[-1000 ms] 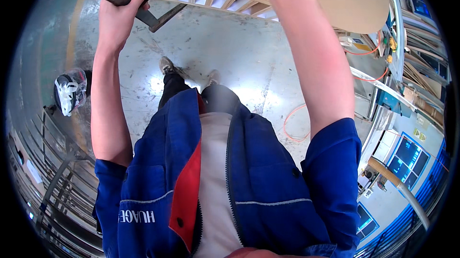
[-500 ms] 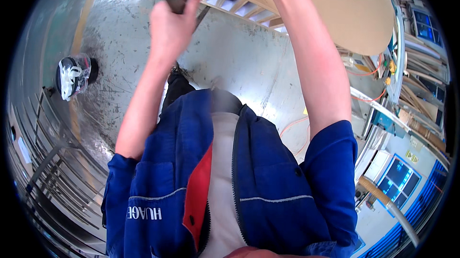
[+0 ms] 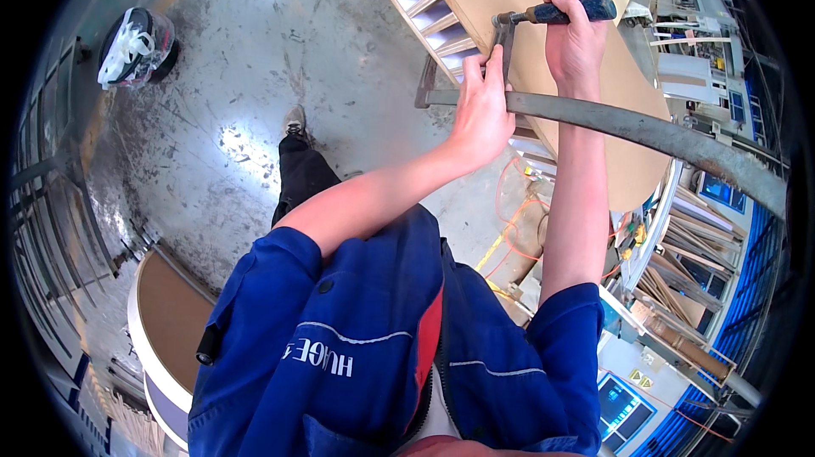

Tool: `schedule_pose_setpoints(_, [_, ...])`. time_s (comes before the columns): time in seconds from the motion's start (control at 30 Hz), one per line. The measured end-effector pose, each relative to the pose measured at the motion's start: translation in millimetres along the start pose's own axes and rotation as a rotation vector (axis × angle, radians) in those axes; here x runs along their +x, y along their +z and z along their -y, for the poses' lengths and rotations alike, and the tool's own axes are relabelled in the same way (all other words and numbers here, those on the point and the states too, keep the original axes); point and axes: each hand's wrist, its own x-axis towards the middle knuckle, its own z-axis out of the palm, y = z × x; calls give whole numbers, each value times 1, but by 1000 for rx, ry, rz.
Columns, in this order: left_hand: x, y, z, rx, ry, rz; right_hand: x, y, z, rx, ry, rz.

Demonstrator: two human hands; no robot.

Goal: The person aligns a large curved wooden panel onto a slatted frame structure. They secure the panel using a metal clamp and then hammer nails into the frame to fasten it. Finally, they open a small box of nails to retrieve more fasteners.

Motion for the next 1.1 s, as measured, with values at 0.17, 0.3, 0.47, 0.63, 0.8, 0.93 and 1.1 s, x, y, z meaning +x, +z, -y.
schedule_pose_setpoints(0.17, [-5,5,-3,6,-18,-20,7,5,2,-33,97,74])
schedule_pose_setpoints(0.3, [-6,10,-4,5,-29,-43,4,7,11,-62,178,129])
schedule_pose_setpoints(0.47, [-3,9,-2,-82,-98,62,-4,1,38,-206,246,322])
schedule_pose_setpoints(0.63, [-6,17,-3,-42,-53,-17,-10,-6,52,-367,229,324])
schedule_pose_setpoints(0.8, [-7,23,0,-83,-48,-34,-11,-8,51,-480,209,261])
schedule_pose_setpoints(0.93, [-9,26,1,-110,-69,-46,-14,-7,45,-548,90,133])
schedule_pose_setpoints(1.1, [-9,31,1,-91,-53,-78,-12,2,43,-1044,-116,-25])
